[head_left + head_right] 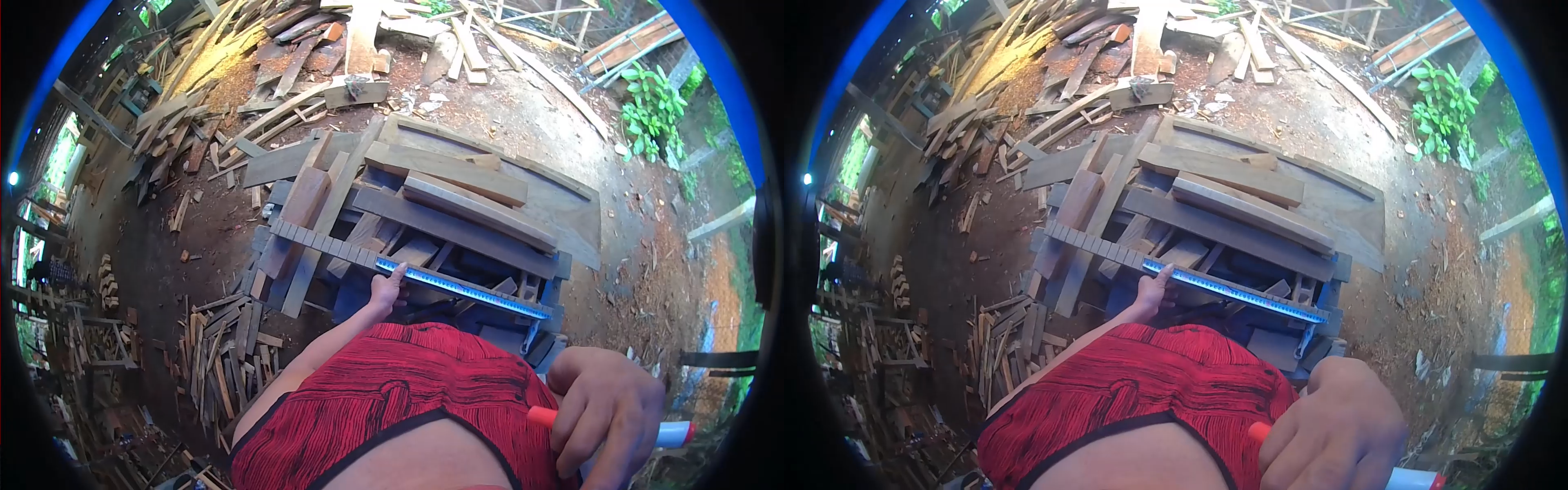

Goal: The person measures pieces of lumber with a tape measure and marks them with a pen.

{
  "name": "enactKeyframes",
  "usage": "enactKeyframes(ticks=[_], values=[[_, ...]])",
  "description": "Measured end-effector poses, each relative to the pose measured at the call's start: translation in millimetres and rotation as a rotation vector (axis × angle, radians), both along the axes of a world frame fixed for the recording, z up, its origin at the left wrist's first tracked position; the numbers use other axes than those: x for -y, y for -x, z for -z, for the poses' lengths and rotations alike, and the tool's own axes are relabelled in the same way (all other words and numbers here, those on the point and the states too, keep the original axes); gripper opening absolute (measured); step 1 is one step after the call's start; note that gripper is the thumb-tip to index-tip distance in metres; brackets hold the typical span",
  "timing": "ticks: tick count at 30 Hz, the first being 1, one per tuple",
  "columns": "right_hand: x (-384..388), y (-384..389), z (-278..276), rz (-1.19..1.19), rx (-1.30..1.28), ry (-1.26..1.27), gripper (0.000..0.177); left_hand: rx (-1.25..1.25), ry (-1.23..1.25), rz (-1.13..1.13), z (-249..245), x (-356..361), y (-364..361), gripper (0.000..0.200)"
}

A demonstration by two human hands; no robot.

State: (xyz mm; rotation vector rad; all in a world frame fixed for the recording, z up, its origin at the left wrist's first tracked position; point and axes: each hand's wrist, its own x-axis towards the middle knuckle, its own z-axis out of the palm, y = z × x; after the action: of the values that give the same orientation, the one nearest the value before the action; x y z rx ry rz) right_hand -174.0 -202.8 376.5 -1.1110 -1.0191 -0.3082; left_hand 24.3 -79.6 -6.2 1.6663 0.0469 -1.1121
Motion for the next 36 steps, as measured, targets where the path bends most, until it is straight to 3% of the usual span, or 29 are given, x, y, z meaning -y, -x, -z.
enactKeyframes(ticks=[5, 9, 12, 14, 15, 21, 28, 31, 33, 35, 36], values=[[-2.0, -13.9, -7.8, -0.194, 0.039, -0.055, 0.020, 0.023, 0.001, 0.002, 0.9, -0.7, 1.6, 0.048], [-1.1, -22.3, -11.6, -0.219, 0.055, -0.048, 0.021, 0.026, -0.008, 0.010, 0.1, -1.2, -2.5, 0.048], [-8.9, -22.8, -11.1, -0.122, 0.090, -0.149, 0.022, 0.026, -0.013, 0.012, 2.1, -2.6, -0.9, 0.049], [-20.0, -16.9, -17.8, 0.156, -0.123, -0.202, 0.024, 0.039, -0.002, 0.003, 0.2, -2.5, -1.0, 0.049], [-9.4, -24.9, -23.8, -0.009, -0.174, -0.095, 0.024, 0.037, 0.002, 0.004, 0.8, -1.8, -1.1, 0.049], [-7.2, -41.5, -22.8, -0.188, -0.095, -0.025, 0.024, 0.054, -0.010, 0.004, 2.6, -3.0, -2.3, 0.049], [-12.3, -56.5, -22.6, -0.115, -0.148, -0.051, 0.021, 0.057, 0.000, -0.006, 6.1, -2.2, -3.1, 0.049], [-10.5, -67.1, -17.5, -0.191, -0.058, 0.028, 0.019, 0.050, -0.011, -0.004, 7.2, -3.2, -3.7, 0.049], [-13.7, -75.4, -5.2, -0.185, 0.022, -0.189, 0.017, 0.039, 0.006, -0.005, 7.1, -3.6, -3.8, 0.049], [-3.5, -73.8, 4.7, -0.018, -0.174, -0.153, 0.015, 0.045, 0.020, -0.002, 11.3, -4.6, -4.0, 0.050], [-8.1, -71.4, 3.2, 0.209, -0.310, -0.124, 0.015, 0.056, 0.032, 0.000, 11.1, -4.1, -4.5, 0.050]])
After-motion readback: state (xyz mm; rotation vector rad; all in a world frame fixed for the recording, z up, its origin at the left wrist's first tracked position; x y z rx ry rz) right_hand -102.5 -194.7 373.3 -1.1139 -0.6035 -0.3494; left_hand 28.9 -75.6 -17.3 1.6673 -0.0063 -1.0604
